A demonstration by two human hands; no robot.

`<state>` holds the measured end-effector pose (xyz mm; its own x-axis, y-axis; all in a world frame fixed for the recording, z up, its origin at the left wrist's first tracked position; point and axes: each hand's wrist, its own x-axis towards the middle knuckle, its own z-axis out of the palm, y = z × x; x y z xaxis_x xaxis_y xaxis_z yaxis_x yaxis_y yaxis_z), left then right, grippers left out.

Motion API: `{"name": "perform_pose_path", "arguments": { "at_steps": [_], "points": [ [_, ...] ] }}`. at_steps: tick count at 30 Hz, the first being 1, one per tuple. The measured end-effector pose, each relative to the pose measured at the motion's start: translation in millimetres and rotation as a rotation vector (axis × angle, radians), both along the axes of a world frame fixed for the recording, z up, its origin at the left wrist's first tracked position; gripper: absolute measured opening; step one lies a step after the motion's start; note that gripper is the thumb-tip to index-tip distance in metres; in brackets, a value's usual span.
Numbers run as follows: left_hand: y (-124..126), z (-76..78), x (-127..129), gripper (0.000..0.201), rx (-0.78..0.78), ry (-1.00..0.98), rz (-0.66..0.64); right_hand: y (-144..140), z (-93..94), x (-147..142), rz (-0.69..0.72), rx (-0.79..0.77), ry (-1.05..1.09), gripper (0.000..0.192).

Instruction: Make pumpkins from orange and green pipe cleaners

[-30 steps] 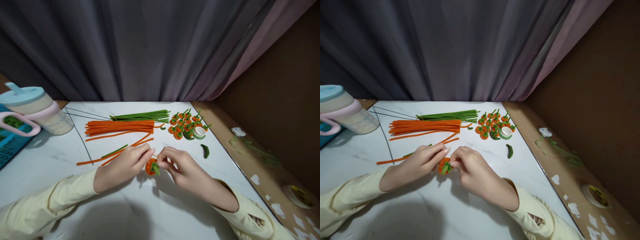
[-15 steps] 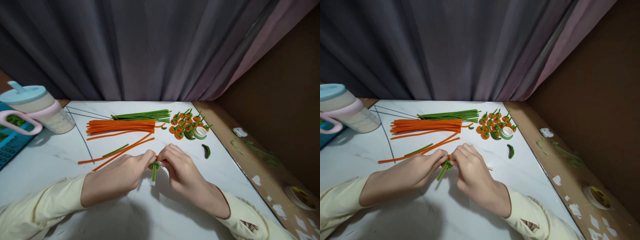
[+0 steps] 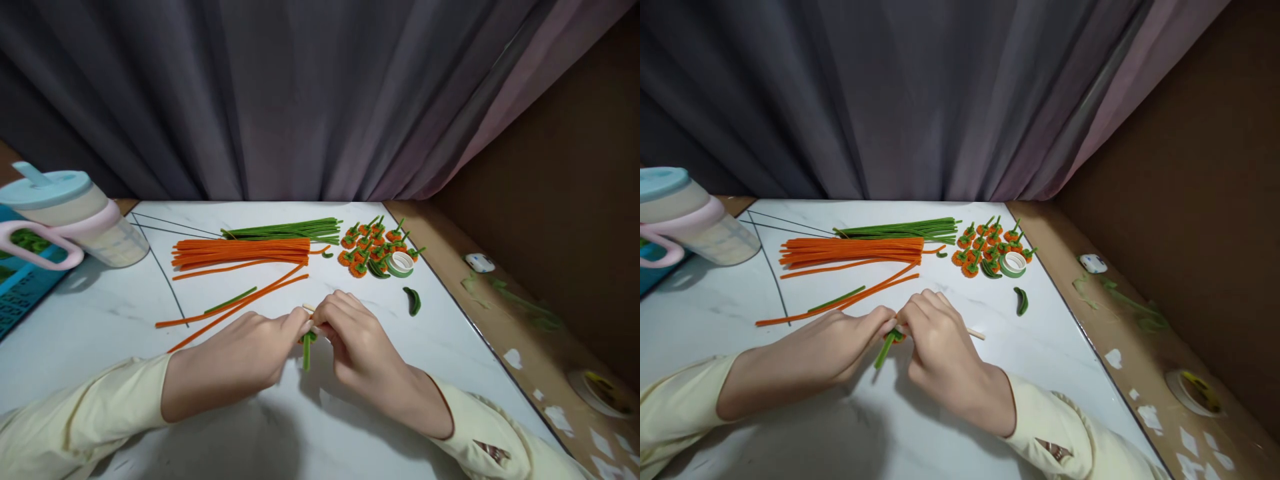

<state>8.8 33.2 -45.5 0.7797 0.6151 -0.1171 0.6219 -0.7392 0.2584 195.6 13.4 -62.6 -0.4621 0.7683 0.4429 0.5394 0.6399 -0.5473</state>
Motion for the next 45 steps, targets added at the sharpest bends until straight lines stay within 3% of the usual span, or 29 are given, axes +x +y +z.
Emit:
{"name": "perform_pose_path", "arguments": {
  "at_steps": [10, 19, 27, 35, 39, 42, 45],
  "points": [
    [12, 5.3, -1, 0.013, -0.058, 0.025, -0.056, 10, 0.1, 5, 0.002, -0.067, 0.1, 0.023],
    [16, -38.3, -7, 0.015, 0.127, 0.105, -0.138, 13, -17.3, 0, -0.032, -0.296, 0.105, 0.022],
    [16, -57.3, -8, 0.025, 0.099, -0.044, -0.143, 15, -36.0, -7, -0.065, -0.432, 0.151, 0.017],
    [16, -76.2, -8, 0.02, -0.073, -0.044, 0.001, 12, -48.9, -16, -0.185, -0.611, 0.34, 0.011],
    [17, -76.8, -9, 0.021, -0.144, -0.157, 0.05, 15, -53.2, -14, -0.174, -0.712, 0.406, 0.012],
    [21, -70.9, -8, 0.024, -0.359, -0.422, 0.246, 19, -55.3, -10, -0.145, -0.778, 0.49, 0.017],
    [26, -64.5, -8, 0.03, -0.741, -0.637, 0.446, 21, -56.4, -6, -0.082, -0.789, 0.538, 0.022]
  ]
}}
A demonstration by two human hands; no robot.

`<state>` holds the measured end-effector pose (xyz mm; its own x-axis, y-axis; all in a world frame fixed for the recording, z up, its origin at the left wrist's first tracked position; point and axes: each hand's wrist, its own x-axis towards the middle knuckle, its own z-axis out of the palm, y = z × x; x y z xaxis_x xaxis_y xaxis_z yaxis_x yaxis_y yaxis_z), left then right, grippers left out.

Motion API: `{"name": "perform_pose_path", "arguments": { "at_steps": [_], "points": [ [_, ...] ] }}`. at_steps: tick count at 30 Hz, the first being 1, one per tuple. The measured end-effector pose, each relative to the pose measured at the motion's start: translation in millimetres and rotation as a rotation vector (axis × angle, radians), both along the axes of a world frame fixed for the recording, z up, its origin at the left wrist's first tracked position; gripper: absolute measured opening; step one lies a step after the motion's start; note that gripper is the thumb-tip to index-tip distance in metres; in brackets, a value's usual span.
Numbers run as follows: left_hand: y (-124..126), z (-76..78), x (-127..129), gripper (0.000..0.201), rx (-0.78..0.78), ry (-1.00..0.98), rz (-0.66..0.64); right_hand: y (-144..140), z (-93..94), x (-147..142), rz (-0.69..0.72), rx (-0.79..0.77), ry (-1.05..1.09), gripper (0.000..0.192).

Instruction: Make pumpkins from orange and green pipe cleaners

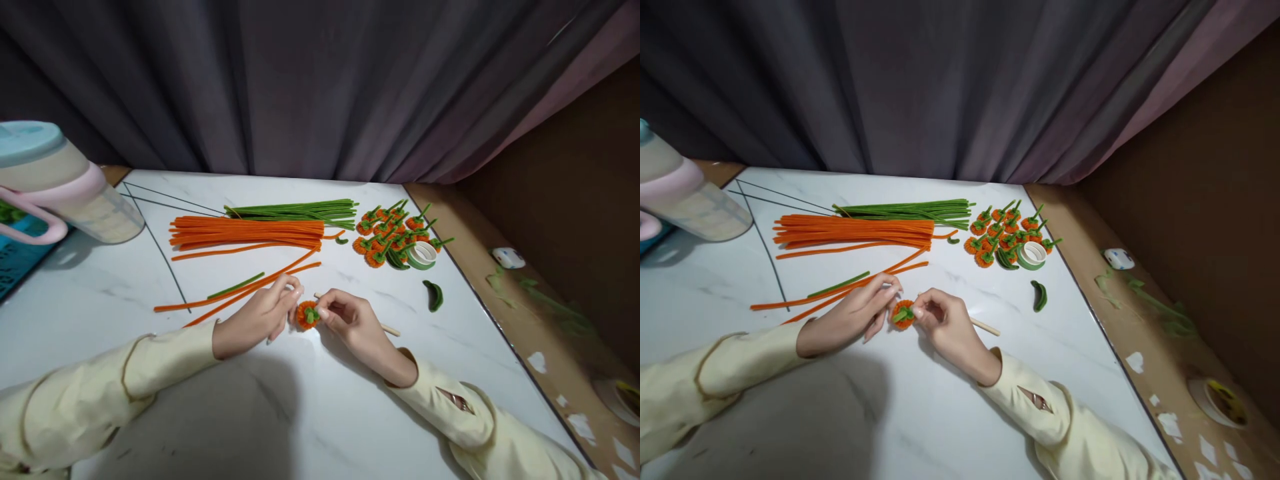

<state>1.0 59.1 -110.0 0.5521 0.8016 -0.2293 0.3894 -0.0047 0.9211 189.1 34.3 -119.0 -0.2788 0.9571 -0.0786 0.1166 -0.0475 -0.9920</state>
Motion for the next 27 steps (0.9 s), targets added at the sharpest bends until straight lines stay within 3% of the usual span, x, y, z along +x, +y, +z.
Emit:
{"name": "perform_pose_path", "arguments": {
  "at_steps": [4, 7, 14, 24, 27],
  "points": [
    [4, 1.7, 0, 0.037, -0.347, -0.189, -0.095, 0, -0.9, 0, 0.015, 0.078, -0.036, 0.022],
    [3, -2.1, 0, 0.038, -0.378, -0.26, -0.092, 0, -2.7, -1, -0.01, 0.135, -0.068, 0.019],
    [-2, -11.7, 1, 0.035, -0.185, -0.357, -0.034, -4, -4.4, 2, -0.115, 0.27, -0.134, 0.023],
    [-7, -9.4, 0, 0.029, 0.131, -0.136, -0.037, -7, -7.0, -3, -0.107, 0.174, -0.137, 0.017],
    [-7, -10.9, -1, 0.025, 0.161, -0.098, -0.037, -7, -6.8, -3, -0.095, 0.166, -0.131, 0.016]
  ]
}}
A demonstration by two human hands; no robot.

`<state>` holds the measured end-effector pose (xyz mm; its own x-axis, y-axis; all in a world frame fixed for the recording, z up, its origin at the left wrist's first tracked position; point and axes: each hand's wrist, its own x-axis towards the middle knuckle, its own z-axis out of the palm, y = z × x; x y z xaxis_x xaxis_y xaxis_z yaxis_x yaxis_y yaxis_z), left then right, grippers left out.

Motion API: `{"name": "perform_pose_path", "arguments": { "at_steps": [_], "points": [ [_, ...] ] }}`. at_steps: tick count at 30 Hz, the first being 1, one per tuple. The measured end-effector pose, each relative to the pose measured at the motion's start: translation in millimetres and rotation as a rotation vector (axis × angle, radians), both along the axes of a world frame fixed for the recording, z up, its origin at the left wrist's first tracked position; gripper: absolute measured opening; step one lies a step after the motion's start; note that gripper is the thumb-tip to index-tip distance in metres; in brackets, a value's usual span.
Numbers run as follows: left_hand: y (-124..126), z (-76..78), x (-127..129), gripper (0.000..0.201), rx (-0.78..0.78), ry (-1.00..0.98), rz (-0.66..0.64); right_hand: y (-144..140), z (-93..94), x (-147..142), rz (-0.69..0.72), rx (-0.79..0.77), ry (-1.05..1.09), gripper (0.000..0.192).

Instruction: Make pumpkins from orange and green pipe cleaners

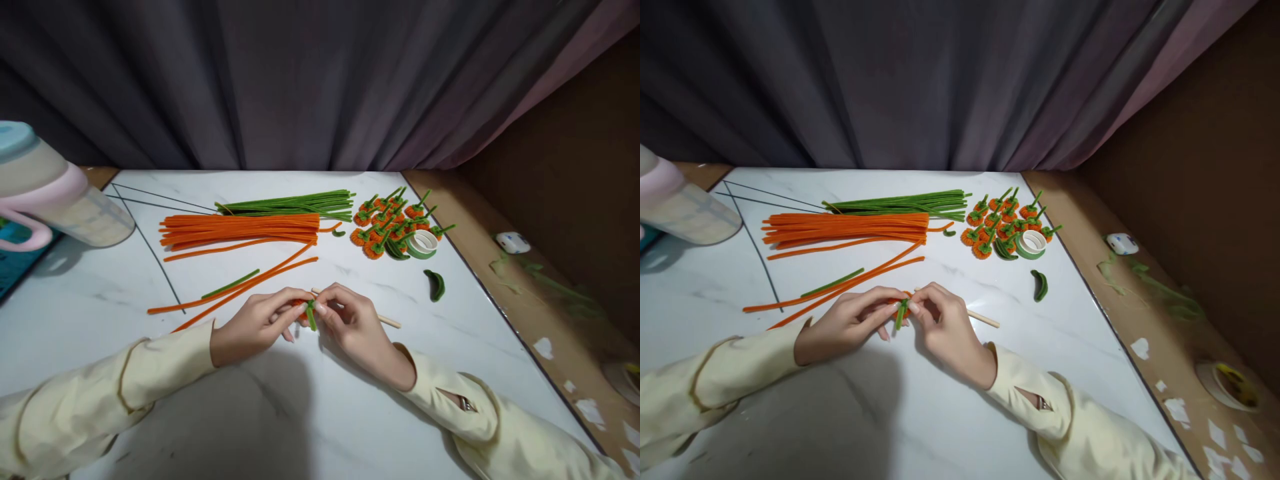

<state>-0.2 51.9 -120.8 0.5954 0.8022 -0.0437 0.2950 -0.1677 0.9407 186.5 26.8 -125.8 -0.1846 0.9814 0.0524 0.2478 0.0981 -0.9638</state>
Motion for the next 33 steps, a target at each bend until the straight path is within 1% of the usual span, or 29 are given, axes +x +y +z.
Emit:
{"name": "perform_pose_path", "arguments": {
  "at_steps": [4, 7, 9, 14, 19, 21, 24, 28, 31, 33],
  "points": [
    [1.4, -0.2, -0.3, 0.02, -0.061, -0.039, -0.062, 0.2, 1.1, 1.3, 0.036, 0.028, 0.006, 0.014],
    [2.9, 1.1, -1.0, 0.016, -0.069, -0.058, -0.092, 1.0, 1.8, 2.2, 0.067, 0.019, 0.025, 0.015],
    [3.1, 1.9, -1.4, 0.014, -0.063, -0.065, -0.086, 1.5, 2.2, 2.3, 0.074, -0.011, 0.043, 0.015],
    [0.7, 1.6, -0.4, 0.01, -0.077, -0.108, -0.048, 0.9, 2.9, 0.2, 0.064, -0.163, 0.118, 0.013],
    [-2.0, -0.3, 0.5, 0.008, -0.071, -0.115, 0.004, -1.4, 1.4, -2.6, 0.0, -0.156, 0.069, 0.011],
    [-2.4, -1.1, 0.6, 0.009, -0.095, -0.12, 0.017, -2.1, 0.5, -3.1, -0.011, -0.139, 0.054, 0.012],
    [-2.1, -1.4, 1.1, 0.01, -0.188, -0.17, 0.042, -2.4, 0.1, -2.6, -0.011, -0.048, 0.01, 0.013],
    [0.1, 1.4, 2.3, 0.018, -0.346, -0.283, 0.11, -1.4, 2.2, -0.2, -0.037, 0.215, -0.034, 0.005],
    [1.6, 4.3, 3.3, 0.025, -0.377, -0.313, 0.146, -0.9, 3.4, 1.1, 0.012, 0.363, -0.061, 0.016],
    [1.8, 5.3, 3.9, 0.027, -0.37, -0.312, 0.152, -1.0, 2.7, 1.2, 0.034, 0.412, -0.093, 0.016]
  ]
}}
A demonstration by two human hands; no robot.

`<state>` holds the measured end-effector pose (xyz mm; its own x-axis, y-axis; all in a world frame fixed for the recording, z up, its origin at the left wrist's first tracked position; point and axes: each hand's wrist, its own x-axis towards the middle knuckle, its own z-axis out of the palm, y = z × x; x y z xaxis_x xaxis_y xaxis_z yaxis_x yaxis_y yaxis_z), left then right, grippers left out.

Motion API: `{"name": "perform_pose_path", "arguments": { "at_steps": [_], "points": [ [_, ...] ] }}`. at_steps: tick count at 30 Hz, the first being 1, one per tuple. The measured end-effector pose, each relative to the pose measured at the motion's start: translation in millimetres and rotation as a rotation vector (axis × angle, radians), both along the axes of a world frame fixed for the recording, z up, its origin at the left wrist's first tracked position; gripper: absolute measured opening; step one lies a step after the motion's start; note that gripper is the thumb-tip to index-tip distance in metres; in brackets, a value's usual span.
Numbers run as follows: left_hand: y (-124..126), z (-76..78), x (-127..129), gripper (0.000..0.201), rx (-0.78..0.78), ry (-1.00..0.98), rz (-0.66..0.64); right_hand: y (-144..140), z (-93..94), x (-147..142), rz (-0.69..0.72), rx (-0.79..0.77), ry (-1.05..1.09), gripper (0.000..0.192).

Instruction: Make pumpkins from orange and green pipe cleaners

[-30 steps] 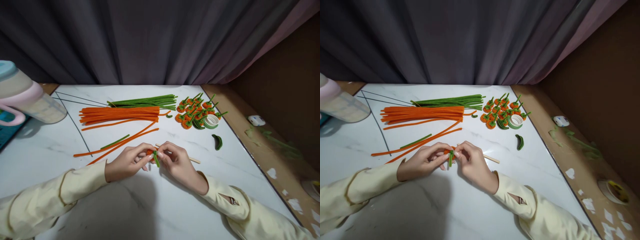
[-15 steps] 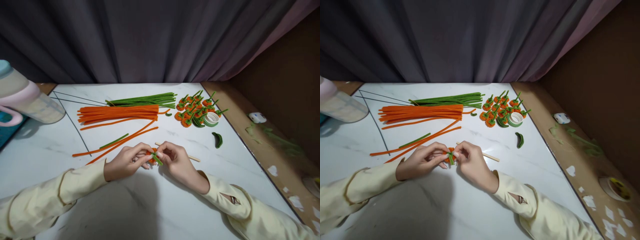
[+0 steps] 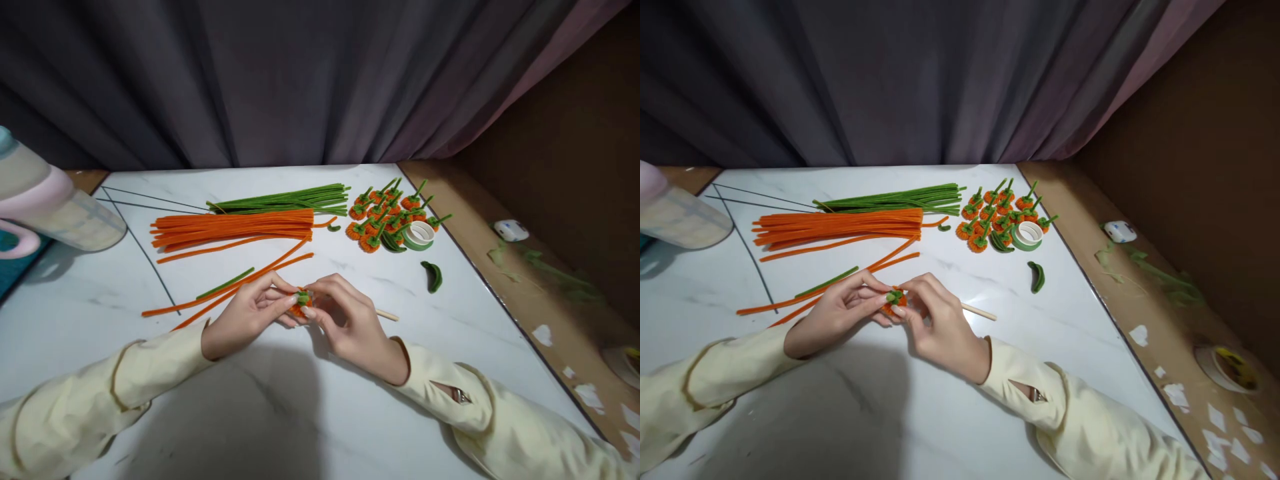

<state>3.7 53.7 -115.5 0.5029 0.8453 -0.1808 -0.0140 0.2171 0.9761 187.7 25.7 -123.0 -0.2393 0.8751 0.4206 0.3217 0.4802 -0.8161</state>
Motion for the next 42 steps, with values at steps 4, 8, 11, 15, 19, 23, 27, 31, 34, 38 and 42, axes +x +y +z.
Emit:
{"name": "perform_pose_path", "arguments": {
  "at_steps": [4, 8, 11, 15, 19, 23, 27, 31, 34, 38, 42],
  "points": [
    [-1, -0.4, 1, 0.028, -0.001, 0.02, -0.002, -1, -2.8, 0, -0.005, 0.053, -0.027, 0.016],
    [-3, -0.7, 1, 0.028, -0.005, 0.02, 0.026, -2, -4.2, 0, 0.019, 0.122, -0.048, 0.019],
    [-3, -0.3, 1, 0.027, 0.022, 0.016, 0.043, -3, -4.5, 0, 0.023, 0.138, -0.051, 0.02],
    [-5, -1.5, 1, 0.025, 0.048, 0.024, 0.039, -3, -4.1, 0, 0.017, 0.15, -0.041, 0.02],
    [-5, -3.2, 0, 0.024, 0.071, 0.033, 0.041, -3, -3.7, 1, 0.003, 0.17, -0.049, 0.02],
    [-6, -3.1, 0, 0.023, 0.068, 0.04, 0.038, -5, -5.8, 3, 0.0, 0.199, -0.092, 0.022],
    [-6, -2.2, 1, 0.024, 0.067, 0.041, 0.038, -6, -9.2, 3, -0.007, 0.214, -0.097, 0.024],
    [-5, -0.5, 1, 0.026, 0.045, 0.036, 0.036, -6, -8.1, 2, 0.003, 0.2, -0.078, 0.024],
    [-2, 1.6, -1, 0.027, -0.009, -0.018, -0.001, -2, -5.4, 3, 0.011, 0.153, -0.014, 0.02],
    [5, 3.3, -6, 0.03, -0.065, -0.072, -0.053, 6, -5.7, 4, 0.002, 0.074, 0.061, 0.026],
    [7, 2.8, -7, 0.034, -0.098, -0.102, -0.106, 9, -8.6, 6, 0.072, 0.049, 0.018, 0.028]
  ]
}}
